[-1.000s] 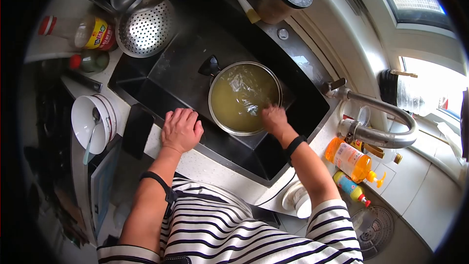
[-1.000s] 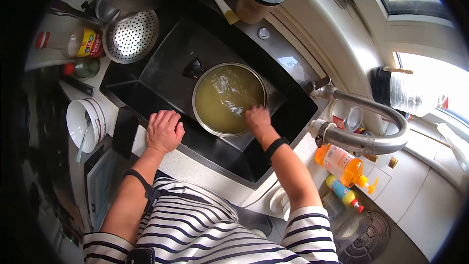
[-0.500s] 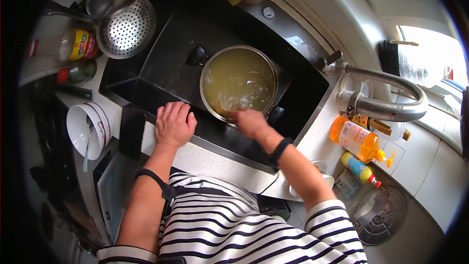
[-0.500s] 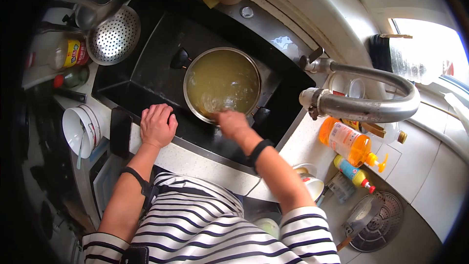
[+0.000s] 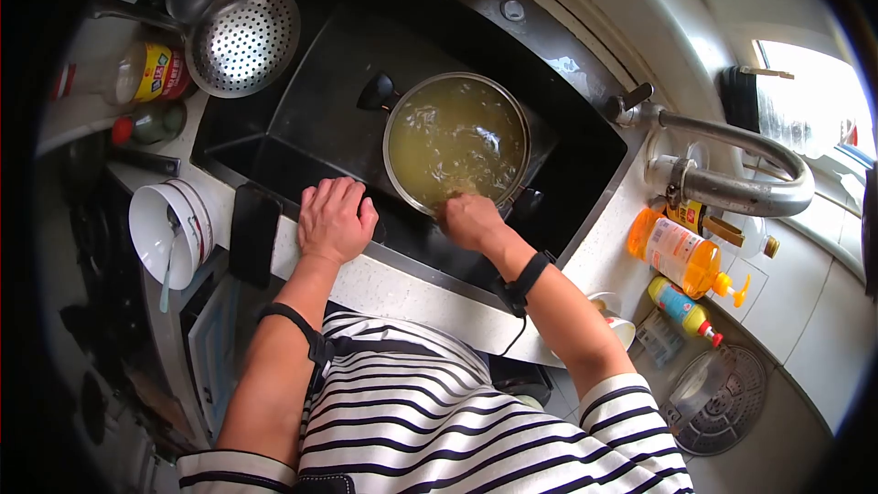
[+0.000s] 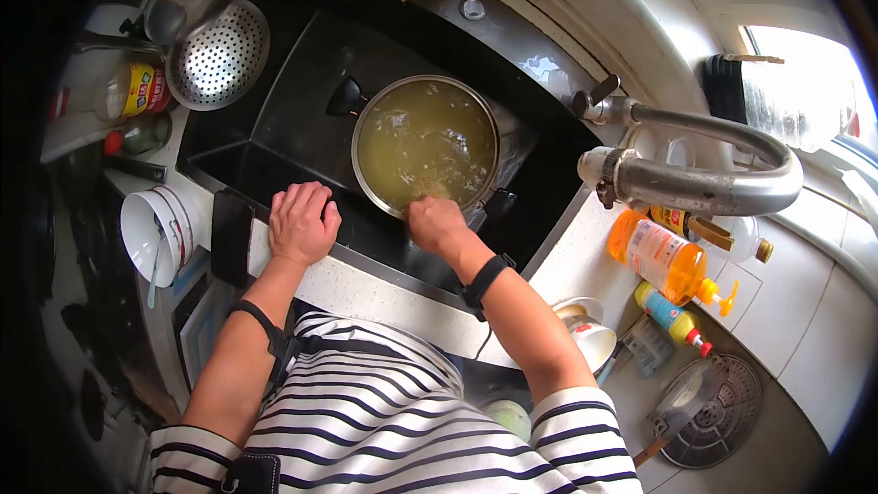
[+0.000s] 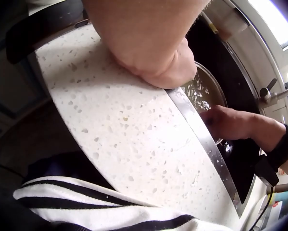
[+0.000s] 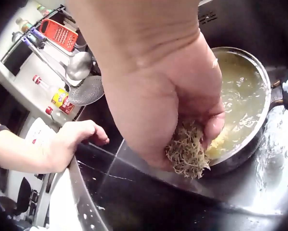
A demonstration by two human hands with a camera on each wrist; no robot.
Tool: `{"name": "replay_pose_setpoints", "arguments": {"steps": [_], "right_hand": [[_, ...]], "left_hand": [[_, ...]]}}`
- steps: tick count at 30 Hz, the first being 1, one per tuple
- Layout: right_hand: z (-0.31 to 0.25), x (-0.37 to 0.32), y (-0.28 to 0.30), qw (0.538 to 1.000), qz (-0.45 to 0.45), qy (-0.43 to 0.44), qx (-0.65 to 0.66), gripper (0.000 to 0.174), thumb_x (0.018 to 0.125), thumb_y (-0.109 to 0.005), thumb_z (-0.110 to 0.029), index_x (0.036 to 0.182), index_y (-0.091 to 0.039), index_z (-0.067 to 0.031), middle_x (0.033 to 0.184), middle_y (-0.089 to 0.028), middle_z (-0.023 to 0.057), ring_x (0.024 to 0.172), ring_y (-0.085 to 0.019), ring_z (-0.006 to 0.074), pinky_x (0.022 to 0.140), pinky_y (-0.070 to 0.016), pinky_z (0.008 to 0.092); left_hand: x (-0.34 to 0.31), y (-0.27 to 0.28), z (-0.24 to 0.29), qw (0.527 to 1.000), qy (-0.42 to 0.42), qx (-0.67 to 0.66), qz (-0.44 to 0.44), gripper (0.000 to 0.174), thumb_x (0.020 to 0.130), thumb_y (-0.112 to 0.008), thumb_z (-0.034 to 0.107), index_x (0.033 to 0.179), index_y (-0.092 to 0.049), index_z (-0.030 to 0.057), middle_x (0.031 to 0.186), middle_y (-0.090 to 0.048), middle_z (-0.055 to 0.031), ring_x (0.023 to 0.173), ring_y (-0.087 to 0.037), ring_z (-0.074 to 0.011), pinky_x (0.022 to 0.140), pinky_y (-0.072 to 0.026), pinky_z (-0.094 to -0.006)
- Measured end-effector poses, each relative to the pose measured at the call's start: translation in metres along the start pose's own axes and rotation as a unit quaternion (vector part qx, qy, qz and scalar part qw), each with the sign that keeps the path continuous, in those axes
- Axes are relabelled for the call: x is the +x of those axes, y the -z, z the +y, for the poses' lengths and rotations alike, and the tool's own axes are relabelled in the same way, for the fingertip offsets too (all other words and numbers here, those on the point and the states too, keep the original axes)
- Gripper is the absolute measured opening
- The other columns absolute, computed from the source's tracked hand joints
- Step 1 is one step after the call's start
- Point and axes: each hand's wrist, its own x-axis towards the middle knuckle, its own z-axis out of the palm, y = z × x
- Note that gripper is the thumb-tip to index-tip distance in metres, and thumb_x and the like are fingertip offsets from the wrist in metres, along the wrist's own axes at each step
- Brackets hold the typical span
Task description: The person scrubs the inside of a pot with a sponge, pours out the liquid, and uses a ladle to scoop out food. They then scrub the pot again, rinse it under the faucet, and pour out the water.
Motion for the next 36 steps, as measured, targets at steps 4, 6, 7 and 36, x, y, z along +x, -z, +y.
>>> {"name": "replay_pose_setpoints", "arguments": {"steps": [4, 6, 7, 36], "right_hand": [[-0.001, -0.003, 0.012, 0.999, -0.026, 0.039, 0.007, 0.019, 0.081, -0.055, -0.013, 0.088, -0.071, -0.0064, 0.1, -0.069, 0.0171, 0.095, -0.067, 0.0325, 0.079, -0.0544, 0.0408], [0.018, -0.008, 0.02, 0.995, -0.038, 0.063, -0.062, 0.019, 0.082, -0.057, -0.014, 0.091, -0.071, -0.0068, 0.099, -0.07, 0.0147, 0.094, -0.067, 0.0317, 0.078, -0.0544, 0.0398], [0.027, -0.008, 0.021, 0.995, -0.034, 0.052, -0.082, 0.018, 0.082, -0.059, -0.015, 0.091, -0.071, -0.0069, 0.098, -0.07, 0.0144, 0.093, -0.067, 0.0314, 0.078, -0.0545, 0.0399], [-0.036, 0.067, -0.003, 0.982, 0.13, 0.041, 0.132, 0.023, 0.083, -0.061, -0.021, 0.095, -0.063, -0.0021, 0.086, -0.066, 0.0239, 0.083, -0.065, 0.0414, 0.074, -0.0523, 0.0481]], "left_hand": [[0.0, 0.001, -0.001, 1.0, 0.005, 0.002, -0.018, 0.016, 0.077, -0.061, 0.02, 0.087, -0.065, 0.0076, 0.092, -0.063, -0.0053, 0.089, -0.057, -0.0249, 0.078, -0.0422, -0.0401], [0.0, 0.002, -0.001, 0.999, 0.01, -0.001, -0.031, 0.017, 0.078, -0.061, 0.019, 0.089, -0.064, 0.0069, 0.095, -0.064, -0.0059, 0.091, -0.058, -0.0255, 0.079, -0.0425, -0.0397], [-0.001, 0.003, 0.0, 0.999, 0.012, -0.001, -0.03, 0.017, 0.078, -0.061, 0.019, 0.089, -0.064, 0.0068, 0.094, -0.063, -0.006, 0.091, -0.058, -0.0255, 0.079, -0.0425, -0.0397], [0.0, 0.002, -0.003, 0.999, 0.013, -0.006, -0.032, 0.016, 0.077, -0.061, 0.019, 0.087, -0.064, 0.0074, 0.092, -0.063, -0.0054, 0.087, -0.058, -0.025, 0.076, -0.0429, -0.04]]}}
